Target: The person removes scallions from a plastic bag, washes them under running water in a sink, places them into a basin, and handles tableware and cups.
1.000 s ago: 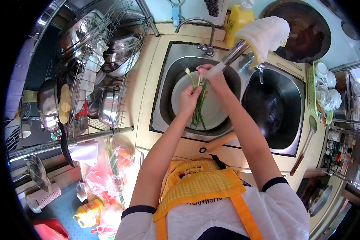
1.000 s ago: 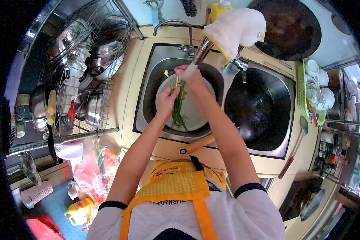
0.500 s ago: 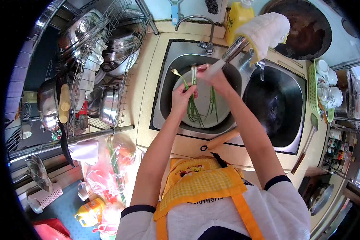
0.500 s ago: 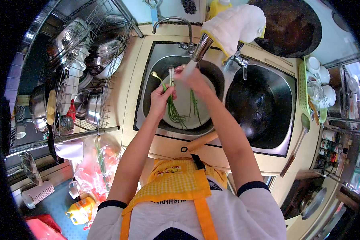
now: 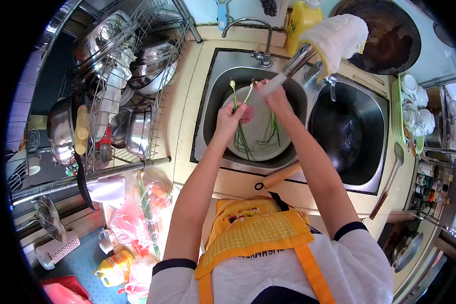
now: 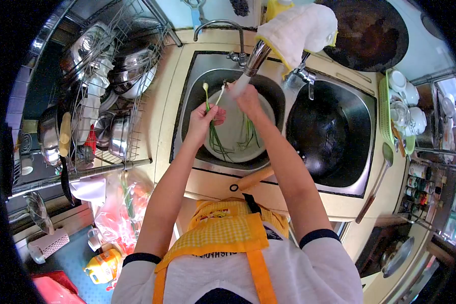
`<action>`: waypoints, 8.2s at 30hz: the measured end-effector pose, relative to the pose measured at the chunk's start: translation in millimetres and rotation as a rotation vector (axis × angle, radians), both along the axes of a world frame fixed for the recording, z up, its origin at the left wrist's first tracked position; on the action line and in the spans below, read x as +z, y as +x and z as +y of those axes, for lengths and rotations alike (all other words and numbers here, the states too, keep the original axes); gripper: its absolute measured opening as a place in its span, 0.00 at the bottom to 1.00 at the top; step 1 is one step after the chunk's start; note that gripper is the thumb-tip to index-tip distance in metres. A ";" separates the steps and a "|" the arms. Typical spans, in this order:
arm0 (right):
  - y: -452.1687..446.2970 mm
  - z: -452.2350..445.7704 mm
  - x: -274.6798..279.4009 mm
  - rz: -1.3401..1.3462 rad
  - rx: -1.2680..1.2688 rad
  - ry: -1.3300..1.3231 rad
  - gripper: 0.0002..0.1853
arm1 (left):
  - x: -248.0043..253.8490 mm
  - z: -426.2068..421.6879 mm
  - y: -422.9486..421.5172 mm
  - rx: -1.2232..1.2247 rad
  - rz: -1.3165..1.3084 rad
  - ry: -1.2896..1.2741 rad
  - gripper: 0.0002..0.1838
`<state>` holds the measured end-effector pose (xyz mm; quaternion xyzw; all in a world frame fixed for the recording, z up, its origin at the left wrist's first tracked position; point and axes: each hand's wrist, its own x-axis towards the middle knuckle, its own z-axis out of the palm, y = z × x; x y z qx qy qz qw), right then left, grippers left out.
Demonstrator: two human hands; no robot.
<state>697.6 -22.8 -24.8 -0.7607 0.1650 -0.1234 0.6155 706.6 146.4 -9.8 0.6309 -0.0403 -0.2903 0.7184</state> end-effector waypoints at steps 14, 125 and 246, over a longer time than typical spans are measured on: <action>-6.0 30.4 -0.9 -0.109 -0.030 0.487 0.10 | -11.8 -18.6 -13.2 -0.007 0.091 -0.016 0.09; -48.2 11.5 16.6 0.086 0.286 0.436 0.13 | 4.9 -33.5 17.2 0.248 -0.180 -0.162 0.06; -15.2 -43.0 23.6 0.094 0.228 0.276 0.12 | -22.4 9.9 -12.2 -0.117 -0.051 0.052 0.06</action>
